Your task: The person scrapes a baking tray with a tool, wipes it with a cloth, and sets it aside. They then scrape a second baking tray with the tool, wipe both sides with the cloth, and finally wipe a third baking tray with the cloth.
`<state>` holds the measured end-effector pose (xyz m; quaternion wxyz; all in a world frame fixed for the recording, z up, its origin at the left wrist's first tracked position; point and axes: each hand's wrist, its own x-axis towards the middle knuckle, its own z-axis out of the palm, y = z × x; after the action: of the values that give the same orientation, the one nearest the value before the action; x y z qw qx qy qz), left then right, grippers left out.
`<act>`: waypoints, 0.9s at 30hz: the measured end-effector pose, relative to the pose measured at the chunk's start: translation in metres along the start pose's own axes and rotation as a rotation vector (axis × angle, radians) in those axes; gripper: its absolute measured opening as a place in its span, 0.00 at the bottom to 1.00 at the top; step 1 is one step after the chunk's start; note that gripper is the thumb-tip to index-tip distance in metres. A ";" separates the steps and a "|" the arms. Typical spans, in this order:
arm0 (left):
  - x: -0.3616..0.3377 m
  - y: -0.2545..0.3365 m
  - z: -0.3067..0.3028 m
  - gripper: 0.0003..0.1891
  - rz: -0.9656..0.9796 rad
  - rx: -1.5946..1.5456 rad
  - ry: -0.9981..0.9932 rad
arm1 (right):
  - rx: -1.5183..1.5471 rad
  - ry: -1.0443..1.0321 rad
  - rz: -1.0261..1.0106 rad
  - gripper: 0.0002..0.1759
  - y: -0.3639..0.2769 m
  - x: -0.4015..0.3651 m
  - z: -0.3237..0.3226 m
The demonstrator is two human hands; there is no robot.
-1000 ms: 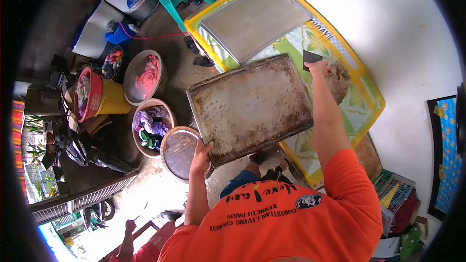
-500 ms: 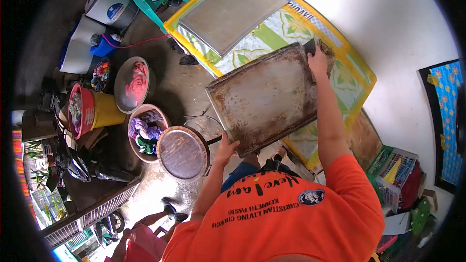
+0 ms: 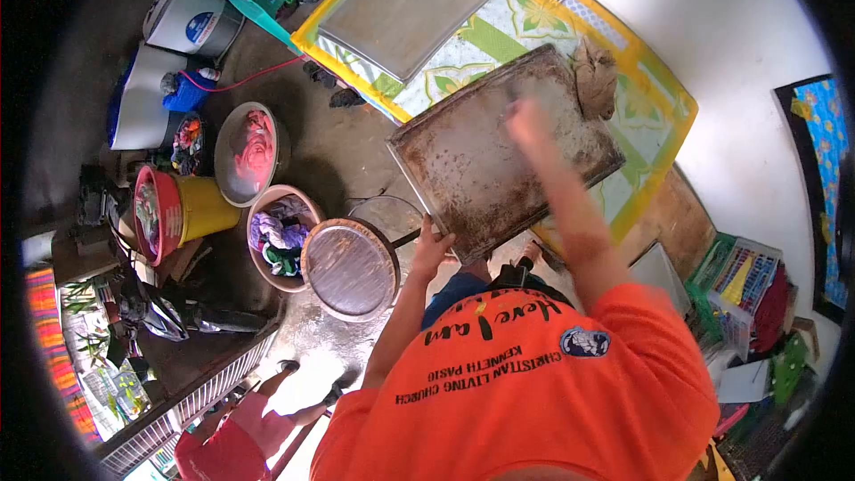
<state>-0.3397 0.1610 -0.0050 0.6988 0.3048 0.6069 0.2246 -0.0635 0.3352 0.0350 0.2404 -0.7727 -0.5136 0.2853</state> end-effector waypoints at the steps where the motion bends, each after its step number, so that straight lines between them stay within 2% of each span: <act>1: -0.003 0.004 0.001 0.47 0.026 0.010 -0.003 | -0.172 0.183 -0.011 0.10 0.029 0.022 -0.035; 2: 0.000 0.002 -0.002 0.47 0.057 -0.012 -0.038 | -0.121 0.297 0.078 0.10 0.041 0.032 -0.066; 5: 0.001 0.009 0.001 0.48 0.009 -0.012 -0.005 | -0.328 0.226 -0.041 0.10 0.050 0.017 -0.044; 6: 0.000 0.013 0.002 0.48 0.008 -0.006 -0.013 | -0.317 0.075 -0.138 0.08 0.052 0.006 -0.007; 7: -0.001 0.017 0.002 0.48 0.006 -0.002 -0.020 | -0.332 0.080 -0.271 0.07 0.027 -0.034 0.019; 8: -0.003 0.017 0.003 0.48 -0.001 0.004 -0.024 | -0.436 -0.070 -0.354 0.06 0.001 -0.063 0.048; 9: -0.002 0.014 0.004 0.48 0.000 -0.022 -0.041 | -0.331 -0.119 -0.453 0.05 -0.027 -0.099 0.055; 12: -0.004 0.015 0.004 0.49 0.017 -0.079 -0.059 | -0.243 -0.115 -0.432 0.06 -0.005 -0.102 0.055; 13: -0.004 0.014 0.004 0.49 0.021 -0.069 -0.053 | -0.162 -0.072 -0.330 0.07 0.015 -0.080 0.029; 14: -0.002 0.012 0.003 0.49 0.025 -0.062 -0.047 | -0.295 -0.004 -0.112 0.07 0.022 -0.060 -0.007; 15: -0.001 0.009 0.002 0.49 0.028 -0.058 -0.041 | -0.239 0.097 -0.112 0.07 0.054 -0.033 -0.042; 18: -0.003 0.015 0.004 0.49 -0.004 -0.013 -0.029 | -0.355 0.298 -0.089 0.07 0.066 -0.028 -0.063; 20: 0.000 0.017 0.005 0.49 -0.023 -0.008 -0.024 | -0.409 0.144 -0.362 0.07 0.045 -0.062 -0.008; 22: 0.005 0.007 0.002 0.50 -0.021 -0.048 -0.027 | -0.312 0.048 -0.561 0.08 0.021 -0.112 0.062; 25: 0.000 0.013 0.005 0.49 -0.039 -0.052 -0.032 | -0.207 -0.109 -0.538 0.05 -0.008 -0.152 0.073; 27: -0.002 0.010 0.006 0.49 0.000 -0.054 -0.021 | -0.190 -0.070 -0.307 0.06 0.029 -0.109 0.027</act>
<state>-0.3339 0.1655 0.0039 0.7131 0.2883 0.5931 0.2377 -0.0966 0.2252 0.0173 0.1892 -0.6940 -0.6582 0.2221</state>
